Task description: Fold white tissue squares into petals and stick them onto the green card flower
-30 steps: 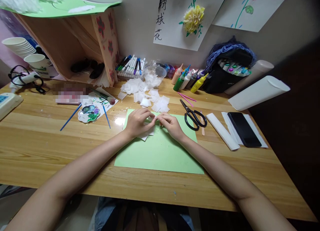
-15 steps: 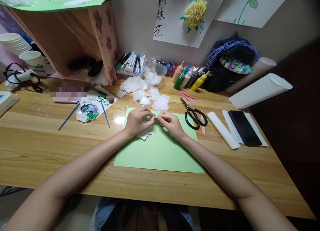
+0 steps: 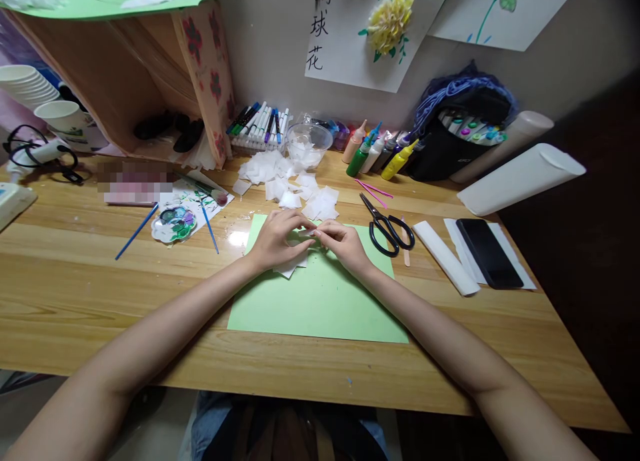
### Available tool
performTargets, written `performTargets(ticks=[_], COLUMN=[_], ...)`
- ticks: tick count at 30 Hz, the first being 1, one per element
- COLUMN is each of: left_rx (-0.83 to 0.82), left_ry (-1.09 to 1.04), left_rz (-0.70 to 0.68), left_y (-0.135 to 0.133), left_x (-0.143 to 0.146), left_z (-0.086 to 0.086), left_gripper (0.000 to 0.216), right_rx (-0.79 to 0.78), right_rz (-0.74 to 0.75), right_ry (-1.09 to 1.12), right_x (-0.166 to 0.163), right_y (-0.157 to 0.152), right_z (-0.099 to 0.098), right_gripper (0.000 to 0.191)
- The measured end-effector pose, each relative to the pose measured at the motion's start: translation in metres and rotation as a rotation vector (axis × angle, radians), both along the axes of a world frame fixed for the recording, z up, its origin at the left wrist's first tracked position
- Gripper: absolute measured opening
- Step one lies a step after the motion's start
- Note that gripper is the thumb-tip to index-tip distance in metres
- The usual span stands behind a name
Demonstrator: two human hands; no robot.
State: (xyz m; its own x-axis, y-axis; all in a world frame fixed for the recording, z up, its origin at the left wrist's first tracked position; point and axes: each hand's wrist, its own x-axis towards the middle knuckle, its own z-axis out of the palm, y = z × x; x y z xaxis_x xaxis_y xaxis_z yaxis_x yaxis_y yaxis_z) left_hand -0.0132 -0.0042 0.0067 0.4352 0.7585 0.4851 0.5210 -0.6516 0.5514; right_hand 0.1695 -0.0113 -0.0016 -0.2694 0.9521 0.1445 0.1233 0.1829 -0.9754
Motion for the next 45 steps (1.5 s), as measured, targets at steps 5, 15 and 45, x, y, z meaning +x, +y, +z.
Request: performTargets(ticks=[5,15,45], left_rx=[-0.008,-0.151,0.002], left_ry=[0.032,-0.122,-0.116], left_rz=[-0.060,0.020,0.163], left_y=[-0.0008,0.0037,-0.0002], left_x=[-0.0008,-0.0001,0.0018], left_z=[0.0009,-0.0016,-0.0036], left_gripper=[0.026,0.019,0.011], right_rx=[-0.092,-0.084,-0.104], right_rz=[-0.056,-0.092,-0.101], right_ry=[0.063,0.090,0.035], right_x=[0.0003,-0.0008,-0.0034], right_y=[0.0018,0.0007,-0.0010], right_z=[0.0008,0.0009,0.0054], right_gripper=[0.025,0.036,0.029])
